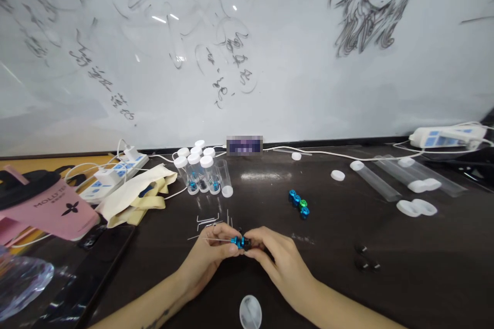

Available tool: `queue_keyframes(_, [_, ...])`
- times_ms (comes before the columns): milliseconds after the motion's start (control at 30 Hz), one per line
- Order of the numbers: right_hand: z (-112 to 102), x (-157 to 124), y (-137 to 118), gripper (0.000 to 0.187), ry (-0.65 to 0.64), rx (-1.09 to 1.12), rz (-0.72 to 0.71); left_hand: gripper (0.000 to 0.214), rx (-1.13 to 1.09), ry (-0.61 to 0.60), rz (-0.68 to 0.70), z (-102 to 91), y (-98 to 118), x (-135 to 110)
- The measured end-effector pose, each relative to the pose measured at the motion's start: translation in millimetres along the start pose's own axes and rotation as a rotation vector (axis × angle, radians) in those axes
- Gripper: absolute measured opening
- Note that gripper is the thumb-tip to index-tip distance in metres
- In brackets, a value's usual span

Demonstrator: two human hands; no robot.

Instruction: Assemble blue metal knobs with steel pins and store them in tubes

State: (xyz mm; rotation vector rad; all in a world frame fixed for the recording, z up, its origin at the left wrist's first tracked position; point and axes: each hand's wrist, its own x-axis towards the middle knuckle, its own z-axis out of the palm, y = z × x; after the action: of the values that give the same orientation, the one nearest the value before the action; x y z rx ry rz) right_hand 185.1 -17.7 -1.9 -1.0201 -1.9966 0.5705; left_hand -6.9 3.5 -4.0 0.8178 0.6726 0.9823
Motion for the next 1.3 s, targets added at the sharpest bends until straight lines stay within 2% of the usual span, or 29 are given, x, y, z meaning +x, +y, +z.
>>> queue_keyframes(600, [-2.6, 0.6, -1.8, 0.014, -0.034, 0.000, 0.040, 0.019, -0.011, -0.013, -0.009, -1.6, -2.4, 1.5])
queue_keyframes(767, [-4.4, -2.0, 0.9, 0.032, 0.016, 0.058, 0.009, 0.020, -0.067, 0.035, -0.017, -3.8, -3.6, 1.8])
queue_keyframes(867, [-6.3, -2.0, -0.7, 0.025, -0.017, 0.053, -0.029, 0.021, -0.075, 0.038, -0.019, -4.0, -3.5, 1.8])
queue_keyframes(1067, [-8.7, -0.4, -4.0, 0.025, -0.054, 0.061, -0.023, 0.020, -0.071, 0.021, -0.007, -3.5, -2.4, 1.3])
queue_keyframes(1300, [-6.3, -2.7, 0.8, 0.027, 0.005, 0.049, -0.033, 0.022, -0.074, 0.028, -0.008, -3.2, -1.4, 2.5])
